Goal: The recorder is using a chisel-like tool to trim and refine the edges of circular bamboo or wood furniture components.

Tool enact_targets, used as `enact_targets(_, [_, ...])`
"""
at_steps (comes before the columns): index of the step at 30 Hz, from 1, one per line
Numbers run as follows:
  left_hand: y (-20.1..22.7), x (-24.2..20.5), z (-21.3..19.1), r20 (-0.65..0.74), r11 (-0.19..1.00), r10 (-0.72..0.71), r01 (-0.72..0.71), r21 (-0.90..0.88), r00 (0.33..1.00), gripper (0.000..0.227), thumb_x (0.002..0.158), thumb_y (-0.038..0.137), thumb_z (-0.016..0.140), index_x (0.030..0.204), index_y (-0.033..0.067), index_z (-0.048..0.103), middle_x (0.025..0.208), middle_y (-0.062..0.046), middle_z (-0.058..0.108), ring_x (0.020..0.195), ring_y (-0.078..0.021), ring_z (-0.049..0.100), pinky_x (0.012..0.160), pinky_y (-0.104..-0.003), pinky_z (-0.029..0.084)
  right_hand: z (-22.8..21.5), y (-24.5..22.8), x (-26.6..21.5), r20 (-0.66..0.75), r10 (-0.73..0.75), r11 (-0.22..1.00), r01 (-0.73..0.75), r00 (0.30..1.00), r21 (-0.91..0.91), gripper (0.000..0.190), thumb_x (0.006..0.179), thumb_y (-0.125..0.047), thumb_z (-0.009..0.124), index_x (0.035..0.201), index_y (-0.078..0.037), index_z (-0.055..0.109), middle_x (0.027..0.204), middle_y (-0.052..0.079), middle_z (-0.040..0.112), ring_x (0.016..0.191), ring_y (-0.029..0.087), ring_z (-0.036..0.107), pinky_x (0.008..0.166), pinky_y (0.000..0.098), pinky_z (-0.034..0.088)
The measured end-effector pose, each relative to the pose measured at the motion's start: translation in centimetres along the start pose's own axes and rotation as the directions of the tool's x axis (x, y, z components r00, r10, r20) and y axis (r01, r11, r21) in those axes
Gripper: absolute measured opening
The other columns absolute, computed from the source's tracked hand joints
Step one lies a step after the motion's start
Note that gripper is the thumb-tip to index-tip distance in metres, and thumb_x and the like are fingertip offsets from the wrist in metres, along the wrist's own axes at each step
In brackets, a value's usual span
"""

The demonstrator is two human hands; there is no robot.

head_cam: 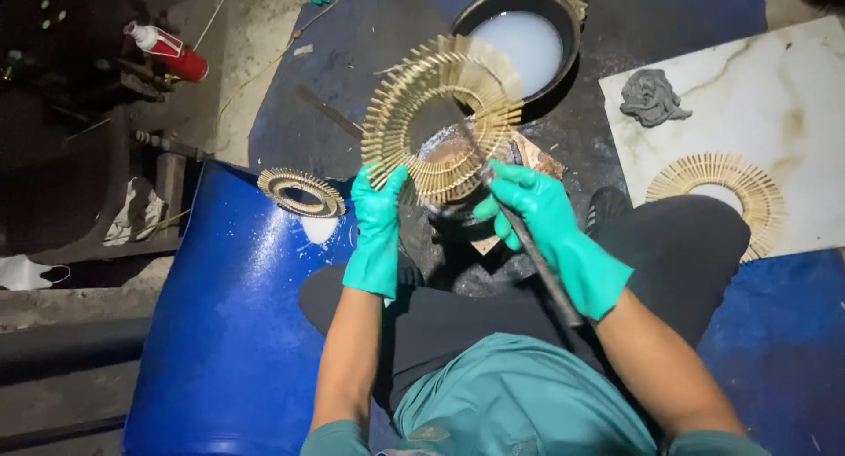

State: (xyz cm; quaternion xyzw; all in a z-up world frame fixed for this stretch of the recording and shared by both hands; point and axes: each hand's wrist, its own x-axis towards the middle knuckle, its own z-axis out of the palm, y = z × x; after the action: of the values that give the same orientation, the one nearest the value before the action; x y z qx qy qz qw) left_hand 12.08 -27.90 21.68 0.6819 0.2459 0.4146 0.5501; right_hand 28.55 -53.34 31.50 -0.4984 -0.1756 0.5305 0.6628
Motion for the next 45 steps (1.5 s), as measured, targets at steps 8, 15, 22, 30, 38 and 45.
enact_targets(8, [-0.7,0.2,0.1,-0.1,0.973,-0.143,0.122,-0.195,0.985,0.04,0.085,-0.002,0.08,0.122,-0.0028,0.065,0.113,-0.012,0.075,0.097,-0.0191,0.073,0.088,-0.032,0.062,-0.6,0.9,0.3,0.016,0.023,0.994,-0.021,1.0,-0.111,0.045,0.095,-0.021,0.063,0.136,-0.002,0.062,0.078,0.012,0.075,0.045,0.012,0.058,0.036,0.0272,0.044])
enact_targets(15, [3.3,-0.2,1.4,0.025,0.974,-0.158,0.16,-0.159,0.987,0.039,0.088,0.0,0.078,0.124,-0.0025,0.065,0.112,-0.011,0.075,0.097,-0.0197,0.073,0.087,-0.033,0.061,-1.1,0.7,0.2,0.072,0.074,0.993,-0.066,0.995,-0.102,0.047,0.095,-0.019,0.063,0.139,-0.004,0.062,0.079,0.014,0.075,0.046,0.013,0.059,0.036,0.0275,0.044])
enact_targets(22, [1.2,0.2,0.2,0.019,0.995,0.058,-0.059,0.08,0.998,0.037,0.091,-0.003,0.074,0.127,0.0004,0.066,0.116,-0.007,0.073,0.105,-0.0166,0.069,0.093,-0.029,0.056,-0.2,-0.7,-0.1,0.062,0.048,0.998,-0.045,0.997,-0.046,0.046,0.096,-0.021,0.063,0.139,-0.006,0.061,0.08,0.012,0.075,0.047,0.012,0.059,0.036,0.0263,0.044])
enact_targets(30, [-0.1,0.1,0.0,-0.088,0.97,-0.016,-0.006,-0.245,0.996,0.035,0.093,-0.003,0.075,0.126,0.0002,0.064,0.109,-0.008,0.074,0.09,-0.0155,0.07,0.08,-0.031,0.059,0.8,-1.3,-0.5,0.0,0.066,0.99,-0.065,0.998,-0.128,0.043,0.096,-0.022,0.062,0.135,-0.004,0.065,0.076,0.013,0.074,0.044,0.012,0.056,0.035,0.0269,0.042])
enact_targets(38, [-0.5,0.6,0.8,-0.1,0.96,-0.09,0.06,-0.272,0.991,0.038,0.087,-0.004,0.076,0.122,0.0005,0.063,0.111,-0.009,0.074,0.094,-0.0175,0.072,0.083,-0.033,0.062,-0.6,-1.0,-0.4,0.095,0.055,0.988,-0.041,0.994,-0.146,0.039,0.095,-0.022,0.065,0.126,0.001,0.068,0.07,0.012,0.072,0.039,0.014,0.051,0.033,0.0272,0.038])
enact_targets(45, [-1.2,0.7,0.6,-0.063,0.968,-0.117,0.1,-0.231,0.991,0.035,0.093,-0.003,0.075,0.127,-0.0029,0.065,0.109,-0.01,0.074,0.087,-0.0179,0.067,0.076,-0.031,0.056,-0.5,-0.9,-0.6,0.018,0.005,0.99,-0.002,1.0,-0.144,0.039,0.094,-0.023,0.062,0.129,-0.006,0.067,0.073,0.009,0.074,0.043,0.012,0.056,0.036,0.026,0.043])
